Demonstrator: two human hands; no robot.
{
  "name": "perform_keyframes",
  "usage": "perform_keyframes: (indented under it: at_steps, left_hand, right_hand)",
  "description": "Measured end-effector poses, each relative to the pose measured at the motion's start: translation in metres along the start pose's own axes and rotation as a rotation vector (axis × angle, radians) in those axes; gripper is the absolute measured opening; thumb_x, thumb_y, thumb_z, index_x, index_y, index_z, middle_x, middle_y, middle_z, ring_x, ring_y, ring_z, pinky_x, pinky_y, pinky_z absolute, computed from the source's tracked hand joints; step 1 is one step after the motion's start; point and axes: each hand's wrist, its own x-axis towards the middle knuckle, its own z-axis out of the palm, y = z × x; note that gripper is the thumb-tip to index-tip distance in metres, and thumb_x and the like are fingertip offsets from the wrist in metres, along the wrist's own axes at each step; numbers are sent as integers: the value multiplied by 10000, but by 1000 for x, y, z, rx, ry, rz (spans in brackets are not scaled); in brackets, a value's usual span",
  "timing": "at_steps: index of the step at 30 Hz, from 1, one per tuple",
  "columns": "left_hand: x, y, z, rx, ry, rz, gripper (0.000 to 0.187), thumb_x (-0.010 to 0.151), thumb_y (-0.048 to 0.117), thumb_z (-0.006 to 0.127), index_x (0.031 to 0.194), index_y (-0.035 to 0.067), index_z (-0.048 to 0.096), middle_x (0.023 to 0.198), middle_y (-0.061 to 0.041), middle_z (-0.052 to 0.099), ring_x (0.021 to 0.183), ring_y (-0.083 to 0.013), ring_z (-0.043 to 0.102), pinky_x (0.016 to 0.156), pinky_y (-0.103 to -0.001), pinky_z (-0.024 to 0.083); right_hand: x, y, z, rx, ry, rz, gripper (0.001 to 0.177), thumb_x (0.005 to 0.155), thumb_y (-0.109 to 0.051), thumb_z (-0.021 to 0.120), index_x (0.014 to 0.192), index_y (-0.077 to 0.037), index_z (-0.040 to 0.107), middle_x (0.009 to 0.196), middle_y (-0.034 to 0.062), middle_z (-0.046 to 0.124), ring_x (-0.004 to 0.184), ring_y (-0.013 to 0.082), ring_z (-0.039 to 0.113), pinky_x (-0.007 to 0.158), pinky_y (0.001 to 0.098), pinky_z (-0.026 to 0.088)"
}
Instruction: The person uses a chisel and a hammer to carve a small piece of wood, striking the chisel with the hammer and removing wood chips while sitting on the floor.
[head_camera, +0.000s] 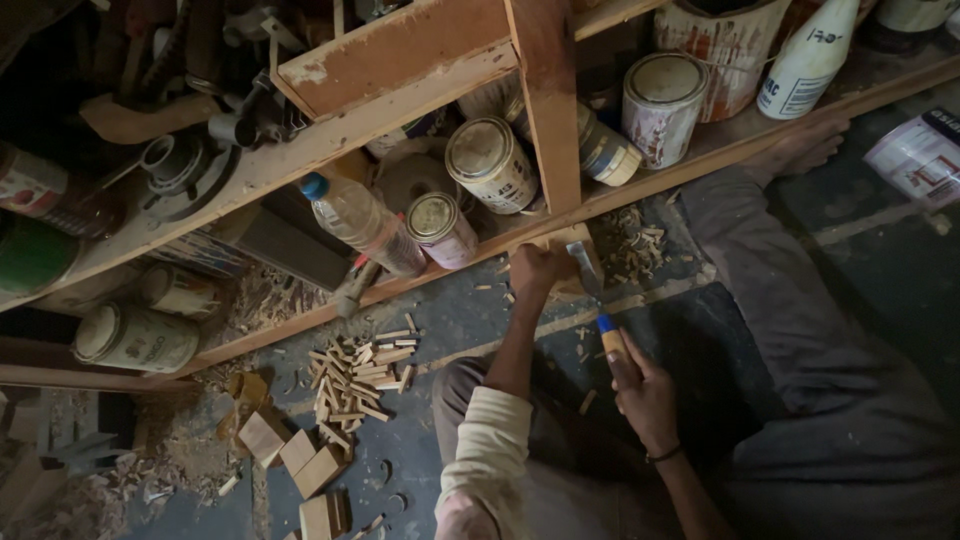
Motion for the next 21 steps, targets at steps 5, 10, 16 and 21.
perform_keyframes:
  at_steps: [5,10,16,21]
  left_hand:
    - [-3,-2,-8,13,-11,83,384,764,360,776,866,-9,746,897,-281,711,907,-440,711,791,-504,565]
    - [10,-8,-5,1,-84,20,440,744,424,816,824,-2,741,830,-288,708,879,-428,730,785,-480,580]
    - [39,-19,7,-45,-82,-98,473,817,454,772,974,8,748,976,-246,763,969,-412,741,845,-496,579]
    - [47,1,-20,61,-155,-160,458,680,398,788,1063,148,793,1097,-189,753,1032,-365,729,839,-471,585]
  right_hand:
    - [3,6,0,7,-9,-26,552,955,-316,655,1480,-166,572,649,11,564,462,64,479,391,256,405]
    - [3,8,2,2,-12,-28,558,954,-331,649,1479,-158,568,648,6,570,460,55,482,385,251,400]
    - [2,5,1,82,-67,3,591,962,-358,638,1497,-127,542,652,-5,549,458,44,438,380,251,365]
    - [-2,-1,2,79,-95,22,577,972,-348,616,1497,-120,538,616,7,550,416,54,407,373,260,332]
